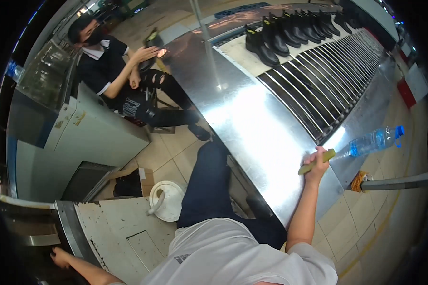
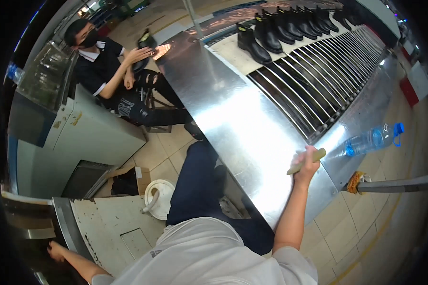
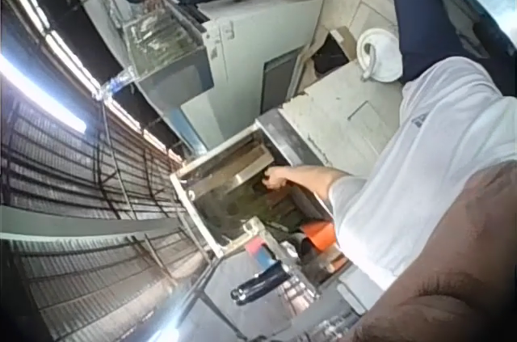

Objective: Apply glue and process boots on a conveyor line.

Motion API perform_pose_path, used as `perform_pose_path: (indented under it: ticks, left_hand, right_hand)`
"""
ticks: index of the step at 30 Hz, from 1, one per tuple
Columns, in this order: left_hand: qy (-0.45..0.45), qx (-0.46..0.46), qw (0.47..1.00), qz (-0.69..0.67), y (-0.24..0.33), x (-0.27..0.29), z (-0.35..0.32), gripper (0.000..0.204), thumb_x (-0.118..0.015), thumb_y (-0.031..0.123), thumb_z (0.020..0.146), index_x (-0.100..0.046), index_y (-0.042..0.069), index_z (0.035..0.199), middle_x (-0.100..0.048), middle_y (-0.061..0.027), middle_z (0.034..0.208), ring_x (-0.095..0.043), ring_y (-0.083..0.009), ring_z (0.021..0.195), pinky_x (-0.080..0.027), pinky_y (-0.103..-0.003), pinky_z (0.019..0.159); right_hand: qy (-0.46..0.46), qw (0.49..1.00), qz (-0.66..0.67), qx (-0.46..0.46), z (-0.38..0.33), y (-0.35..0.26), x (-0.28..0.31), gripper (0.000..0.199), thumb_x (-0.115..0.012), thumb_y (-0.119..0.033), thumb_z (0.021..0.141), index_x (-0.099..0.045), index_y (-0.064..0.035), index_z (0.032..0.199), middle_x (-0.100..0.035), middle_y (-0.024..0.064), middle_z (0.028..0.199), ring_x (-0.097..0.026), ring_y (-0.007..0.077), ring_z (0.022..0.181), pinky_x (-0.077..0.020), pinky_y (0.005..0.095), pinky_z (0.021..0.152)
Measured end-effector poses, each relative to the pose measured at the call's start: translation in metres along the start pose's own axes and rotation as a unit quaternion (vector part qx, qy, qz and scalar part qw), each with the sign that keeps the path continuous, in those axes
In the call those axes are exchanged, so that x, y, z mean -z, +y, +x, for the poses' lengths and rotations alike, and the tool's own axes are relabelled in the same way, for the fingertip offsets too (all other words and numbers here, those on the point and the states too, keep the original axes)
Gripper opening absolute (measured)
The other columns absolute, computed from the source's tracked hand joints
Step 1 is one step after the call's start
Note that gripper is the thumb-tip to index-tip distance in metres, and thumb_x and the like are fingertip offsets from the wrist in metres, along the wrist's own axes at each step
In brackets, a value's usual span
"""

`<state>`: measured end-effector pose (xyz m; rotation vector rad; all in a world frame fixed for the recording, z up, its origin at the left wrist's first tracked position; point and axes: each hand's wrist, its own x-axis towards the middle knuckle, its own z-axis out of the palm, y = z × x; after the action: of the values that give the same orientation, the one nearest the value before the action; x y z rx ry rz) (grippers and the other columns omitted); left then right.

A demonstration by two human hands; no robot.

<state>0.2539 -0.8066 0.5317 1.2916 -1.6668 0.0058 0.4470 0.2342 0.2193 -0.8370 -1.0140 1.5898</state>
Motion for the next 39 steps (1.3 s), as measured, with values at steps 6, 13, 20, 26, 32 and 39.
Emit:
perform_pose_path:
  ticks: [6, 13, 20, 26, 32, 39]
  left_hand:
    - [-0.177, 0.148, 0.973, -0.017, -0.004, -0.040, -0.055, 0.089, -0.082, 0.063, 0.070, -0.064, 0.002, 0.133, -0.065, -0.0214, 0.135, -0.063, -0.0360, 0.123, -0.046, -0.056, 0.108]
    - [-0.206, 0.010, 0.908, -0.364, -0.021, -0.031, -0.011, 0.114, -0.098, 0.033, 0.066, -0.037, -0.009, 0.153, -0.050, -0.0222, 0.152, -0.049, -0.0321, 0.140, -0.039, -0.037, 0.115]
    - [-0.031, 0.052, 0.958, -0.282, -0.009, -0.021, -0.008, 0.098, -0.097, 0.030, 0.070, -0.047, -0.005, 0.148, -0.057, -0.0213, 0.147, -0.055, -0.0316, 0.134, -0.041, -0.036, 0.114]
    - [-0.062, 0.150, 0.965, -0.205, -0.005, -0.025, -0.030, 0.086, -0.087, 0.026, 0.083, -0.043, -0.002, 0.151, -0.047, -0.0208, 0.156, -0.049, -0.0300, 0.139, -0.038, -0.039, 0.116]
    - [-0.076, -0.012, 0.944, -0.322, -0.049, -0.046, 0.028, 0.092, -0.081, 0.043, 0.087, -0.038, -0.003, 0.154, -0.044, -0.0220, 0.158, -0.046, -0.0331, 0.143, -0.036, -0.038, 0.118]
    - [0.011, 0.137, 0.986, 0.096, -0.024, -0.030, -0.006, 0.090, -0.069, 0.059, 0.090, -0.043, -0.001, 0.152, -0.040, -0.0261, 0.158, -0.041, -0.0454, 0.144, -0.034, -0.052, 0.119]
  right_hand:
    - [0.021, 0.999, 0.002, 0.034, 0.016, -0.027, 0.038, 0.027, -0.066, -0.030, 0.101, -0.066, -0.0058, 0.114, -0.041, -0.0062, 0.067, -0.040, 0.0052, 0.053, -0.0360, 0.0205, 0.045]
    - [0.019, 1.000, 0.001, -0.004, 0.015, -0.009, 0.042, 0.032, -0.066, -0.029, 0.103, -0.065, 0.0008, 0.115, -0.040, -0.0024, 0.067, -0.040, 0.0103, 0.056, -0.0390, 0.0264, 0.054]
    - [0.012, 1.000, 0.001, -0.009, 0.022, -0.001, 0.043, 0.035, -0.069, -0.030, 0.101, -0.062, 0.0009, 0.115, -0.043, -0.0032, 0.065, -0.044, 0.0093, 0.057, -0.0414, 0.0260, 0.053]
    - [0.026, 1.000, -0.004, -0.005, 0.019, -0.008, 0.040, 0.035, -0.069, -0.030, 0.102, -0.063, 0.0011, 0.115, -0.042, -0.0034, 0.064, -0.042, 0.0088, 0.055, -0.0402, 0.0260, 0.052]
    - [0.023, 1.000, 0.002, -0.010, 0.023, 0.003, 0.048, 0.036, -0.068, -0.030, 0.102, -0.063, 0.0017, 0.117, -0.042, -0.0035, 0.064, -0.041, 0.0083, 0.056, -0.0392, 0.0257, 0.053]
    - [0.005, 1.000, -0.026, -0.007, 0.012, -0.002, 0.040, 0.038, -0.069, -0.030, 0.101, -0.063, 0.0018, 0.121, -0.042, -0.0038, 0.065, -0.043, 0.0080, 0.057, -0.0396, 0.0253, 0.054]
